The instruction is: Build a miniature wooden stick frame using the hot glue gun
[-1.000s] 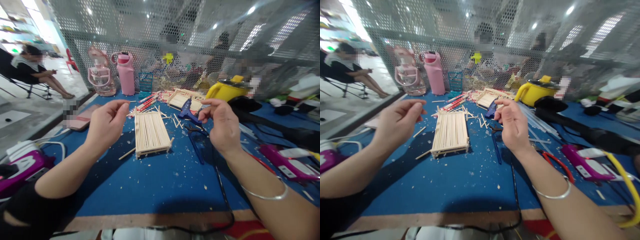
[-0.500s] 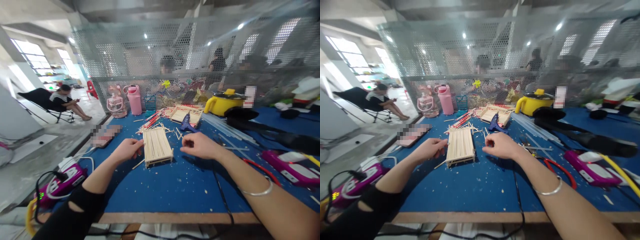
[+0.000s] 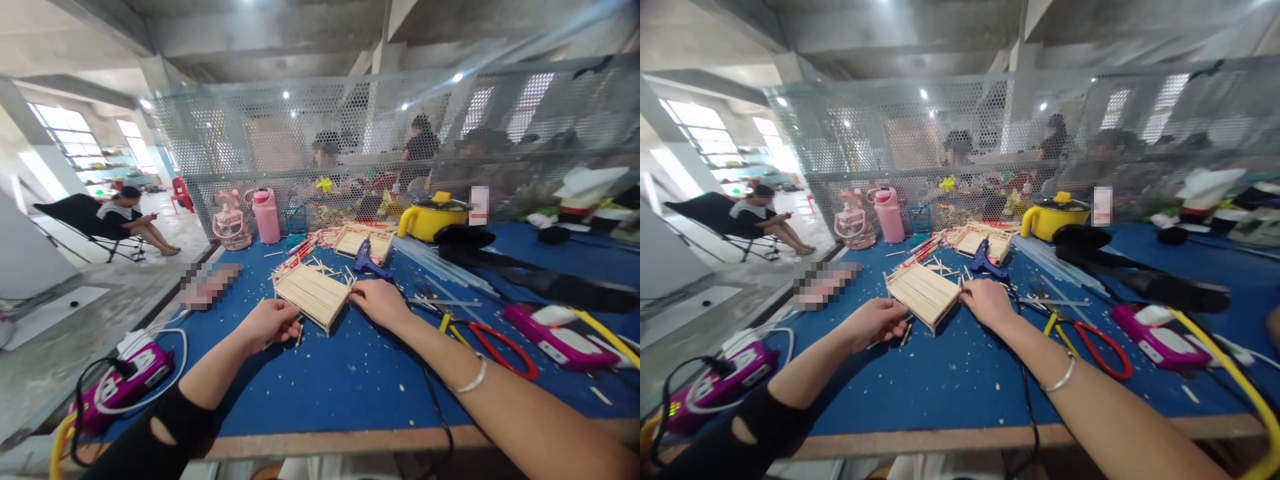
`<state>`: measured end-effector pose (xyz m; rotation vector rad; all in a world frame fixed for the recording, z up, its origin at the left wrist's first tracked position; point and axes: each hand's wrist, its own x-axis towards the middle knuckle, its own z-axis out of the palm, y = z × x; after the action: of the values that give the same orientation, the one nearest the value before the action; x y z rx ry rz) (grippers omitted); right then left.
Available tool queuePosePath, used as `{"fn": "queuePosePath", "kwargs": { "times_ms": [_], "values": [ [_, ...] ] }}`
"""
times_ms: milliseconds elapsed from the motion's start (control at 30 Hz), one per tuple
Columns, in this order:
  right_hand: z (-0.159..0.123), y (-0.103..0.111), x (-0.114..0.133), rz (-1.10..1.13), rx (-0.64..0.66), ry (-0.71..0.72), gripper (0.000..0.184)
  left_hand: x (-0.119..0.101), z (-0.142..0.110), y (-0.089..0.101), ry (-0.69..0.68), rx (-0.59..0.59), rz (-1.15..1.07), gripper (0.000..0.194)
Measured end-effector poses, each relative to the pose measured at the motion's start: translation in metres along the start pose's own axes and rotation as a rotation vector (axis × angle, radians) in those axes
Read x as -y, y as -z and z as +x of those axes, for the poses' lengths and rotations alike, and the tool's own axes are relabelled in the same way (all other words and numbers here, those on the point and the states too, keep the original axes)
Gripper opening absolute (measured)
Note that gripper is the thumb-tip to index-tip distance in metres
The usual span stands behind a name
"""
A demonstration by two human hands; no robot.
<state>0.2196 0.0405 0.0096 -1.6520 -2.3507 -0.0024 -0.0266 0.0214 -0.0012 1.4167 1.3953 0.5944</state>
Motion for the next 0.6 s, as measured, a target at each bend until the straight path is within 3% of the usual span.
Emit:
{"fn": "queuePosePath", "kwargs": {
  "times_ms": [100,300,400,600],
  "values": [
    [0.003,-0.006,-0.001,-0.025,0.005,-0.046,0.027,-0.001,-0.005,0.006,-0.052,-0.011,0.153,0.036],
    [0.004,0.001,-0.004,-0.017,0.043,-0.093,0.023,0.010,0.004,0.051,-0.126,-0.401,0.524,0.032],
    [0.002,0.013,-0.007,0.010,0.127,-0.052,0.030,0.019,0.011,0.059,-0.109,-0.408,0.646,0.028],
    [-0.010,0.027,0.002,0.185,0.445,0.158,0.042,0.023,0.017,0.057,-0.120,-0.374,0.760,0.019]
  ]
}}
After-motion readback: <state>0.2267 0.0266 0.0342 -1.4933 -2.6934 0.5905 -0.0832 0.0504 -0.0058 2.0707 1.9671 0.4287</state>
